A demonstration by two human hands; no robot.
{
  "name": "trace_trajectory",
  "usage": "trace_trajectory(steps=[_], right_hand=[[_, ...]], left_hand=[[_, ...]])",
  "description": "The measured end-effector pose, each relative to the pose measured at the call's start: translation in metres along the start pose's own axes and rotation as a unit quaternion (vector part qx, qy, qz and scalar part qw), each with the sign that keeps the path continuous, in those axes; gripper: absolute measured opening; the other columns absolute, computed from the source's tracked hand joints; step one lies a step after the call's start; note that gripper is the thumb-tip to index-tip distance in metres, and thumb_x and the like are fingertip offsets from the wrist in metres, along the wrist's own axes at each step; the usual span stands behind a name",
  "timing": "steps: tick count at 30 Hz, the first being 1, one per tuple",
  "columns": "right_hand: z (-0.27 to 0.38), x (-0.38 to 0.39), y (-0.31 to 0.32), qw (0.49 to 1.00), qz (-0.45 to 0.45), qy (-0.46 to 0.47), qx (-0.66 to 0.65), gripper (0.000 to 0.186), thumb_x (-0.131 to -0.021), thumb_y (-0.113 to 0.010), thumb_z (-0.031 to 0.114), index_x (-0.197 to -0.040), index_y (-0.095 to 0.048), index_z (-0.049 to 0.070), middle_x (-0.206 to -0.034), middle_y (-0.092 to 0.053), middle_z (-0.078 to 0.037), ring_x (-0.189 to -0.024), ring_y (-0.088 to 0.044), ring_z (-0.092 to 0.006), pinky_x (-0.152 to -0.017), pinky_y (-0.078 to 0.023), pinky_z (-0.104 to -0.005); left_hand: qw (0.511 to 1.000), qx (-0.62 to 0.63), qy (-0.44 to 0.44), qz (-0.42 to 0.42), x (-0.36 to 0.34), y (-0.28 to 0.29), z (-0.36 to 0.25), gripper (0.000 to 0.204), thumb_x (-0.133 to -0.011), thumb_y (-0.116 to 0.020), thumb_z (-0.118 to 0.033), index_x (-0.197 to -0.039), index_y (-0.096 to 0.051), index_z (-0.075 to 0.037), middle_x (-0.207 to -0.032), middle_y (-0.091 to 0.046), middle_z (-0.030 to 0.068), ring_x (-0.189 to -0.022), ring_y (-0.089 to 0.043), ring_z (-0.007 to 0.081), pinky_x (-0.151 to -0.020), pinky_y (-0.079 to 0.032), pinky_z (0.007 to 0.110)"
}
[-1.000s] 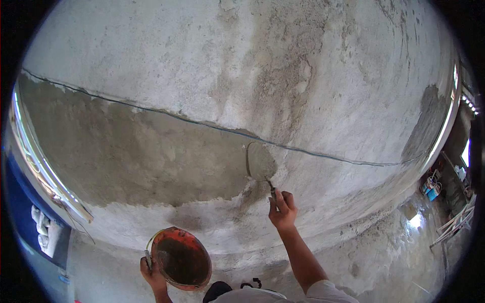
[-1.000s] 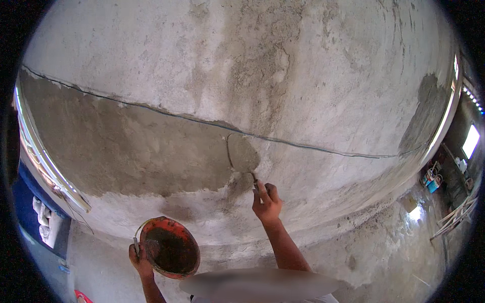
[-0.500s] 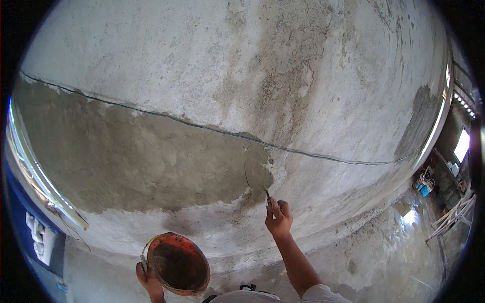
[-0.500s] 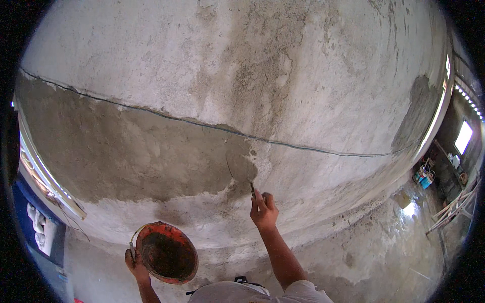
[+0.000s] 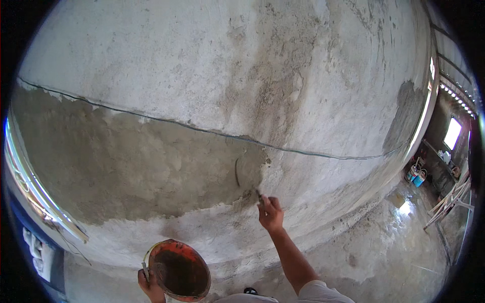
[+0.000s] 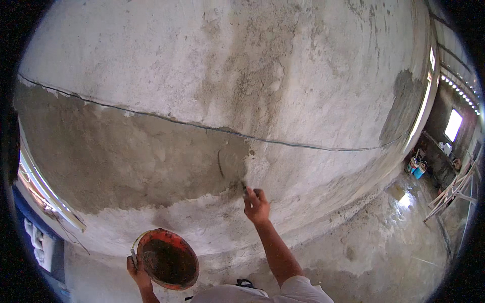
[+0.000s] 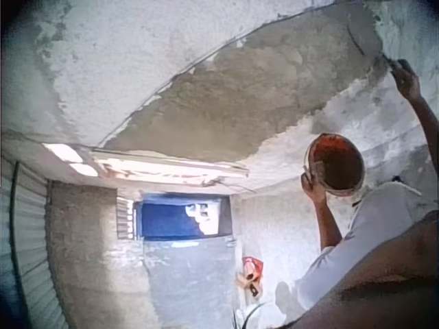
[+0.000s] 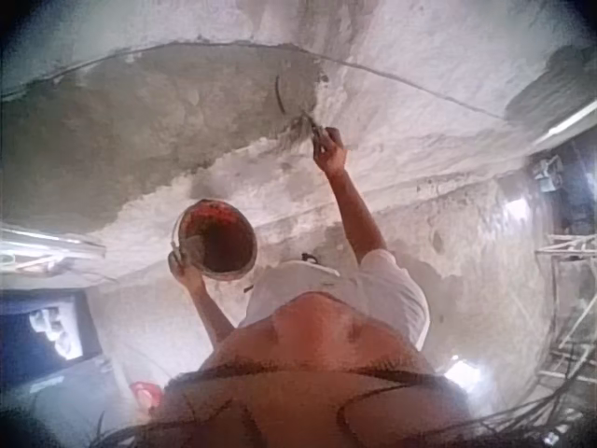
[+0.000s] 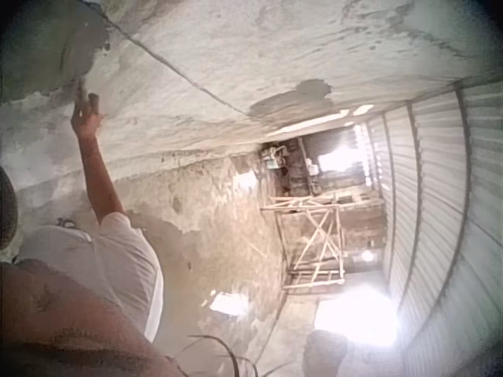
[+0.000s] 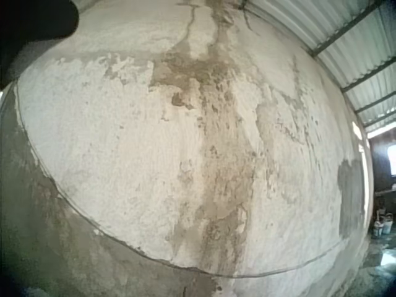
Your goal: The person repeatedly scoops plaster from a bucket using a trowel and applies it across a wall.
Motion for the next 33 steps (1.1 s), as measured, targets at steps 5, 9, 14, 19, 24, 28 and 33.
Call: trace_trajectory(steps=[5, 9, 14, 19, 24, 28, 33], right_hand=[[0.023, 0.024, 0.012, 0.998, 0.020, -0.011, -0.051, 0.053, -0.080, -0.077, 0.002, -0.129, -0.064, 0.013, -0.097, -0.065, -0.011, -0.074, -0.065, -0.0284, -0.057, -0.053, -0.0370], [0.037, -0.028, 0.021, 0.996, -0.070, 0.032, -0.036, 0.052, -0.081, -0.076, 0.001, -0.130, -0.062, 0.012, -0.098, -0.065, -0.012, -0.077, -0.066, -0.0291, -0.059, -0.054, -0.0384], [0.014, 0.003, -0.012, 0.998, 0.015, -0.009, -0.054, 0.052, -0.081, -0.077, 0.004, -0.130, -0.063, 0.012, -0.102, -0.065, -0.013, -0.079, -0.067, -0.0297, -0.060, -0.054, -0.0387], [0.033, 0.010, 0.007, 0.999, 0.011, 0.017, -0.049, 0.050, -0.080, -0.078, 0.002, -0.128, -0.065, 0.011, -0.101, -0.064, -0.013, -0.081, -0.067, -0.0304, -0.065, -0.056, -0.0367], [0.026, -0.027, 0.014, 0.999, -0.009, -0.030, 0.026, 0.049, -0.081, -0.078, 0.002, -0.128, -0.066, 0.010, -0.103, -0.064, -0.012, -0.082, -0.067, -0.0281, -0.066, -0.057, -0.0365], [0.006, -0.004, 0.006, 0.998, -0.009, -0.021, 0.057, 0.049, -0.080, -0.078, 0.003, -0.128, -0.066, 0.010, -0.103, -0.063, -0.012, -0.078, -0.067, -0.0280, -0.064, -0.056, -0.0363], [0.019, 0.009, 0.018, 0.999, -0.045, -0.002, 0.029, 0.048, -0.081, -0.076, 0.002, -0.127, -0.065, 0.007, -0.102, -0.063, -0.013, -0.078, -0.066, -0.0290, -0.063, -0.054, -0.0356]], left_hand=[[0.994, 0.096, 0.049, 0.012, 0.002, 0.014, 0.011, 0.013, -0.095, -0.061, -0.013, -0.090, -0.052, -0.005, -0.082, -0.046, 0.0012, -0.077, -0.047, 0.0126, -0.071, -0.042, 0.030], [0.987, 0.125, 0.080, 0.064, -0.002, 0.016, 0.021, 0.013, -0.095, -0.060, -0.012, -0.089, -0.051, -0.006, -0.081, -0.045, 0.0004, -0.076, -0.045, 0.0114, -0.070, -0.040, 0.030], [0.999, 0.030, -0.009, 0.032, -0.004, 0.028, 0.027, 0.015, -0.093, -0.061, -0.012, -0.086, -0.049, -0.007, -0.079, -0.042, -0.0012, -0.074, -0.040, 0.0111, -0.067, -0.038, 0.030], [0.998, 0.042, 0.024, 0.028, -0.004, 0.036, 0.026, 0.014, -0.090, -0.062, -0.009, -0.086, -0.048, -0.006, -0.079, -0.042, 0.0001, -0.074, -0.040, 0.0125, -0.069, -0.038, 0.032], [0.998, 0.023, 0.030, 0.049, -0.004, 0.025, 0.016, 0.012, -0.089, -0.060, -0.006, -0.086, -0.048, -0.005, -0.078, -0.042, 0.0016, -0.075, -0.041, 0.0139, -0.070, -0.038, 0.032], [1.000, -0.009, -0.017, 0.023, -0.002, 0.029, 0.011, 0.011, -0.090, -0.059, -0.005, -0.086, -0.049, -0.004, -0.078, -0.043, 0.0018, -0.072, -0.042, 0.0129, -0.068, -0.039, 0.032], [0.994, 0.106, 0.029, 0.027, -0.002, 0.031, 0.032, 0.009, -0.092, -0.056, -0.005, -0.086, -0.049, -0.005, -0.077, -0.044, 0.0011, -0.072, -0.043, 0.0125, -0.066, -0.039, 0.031]])
Point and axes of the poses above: each hand's wrist, its own x-axis away from the middle knuckle, its own y-axis out of the back of the hand, z = x × y, the point moved 10 cm from there along -x, towards the middle knuckle
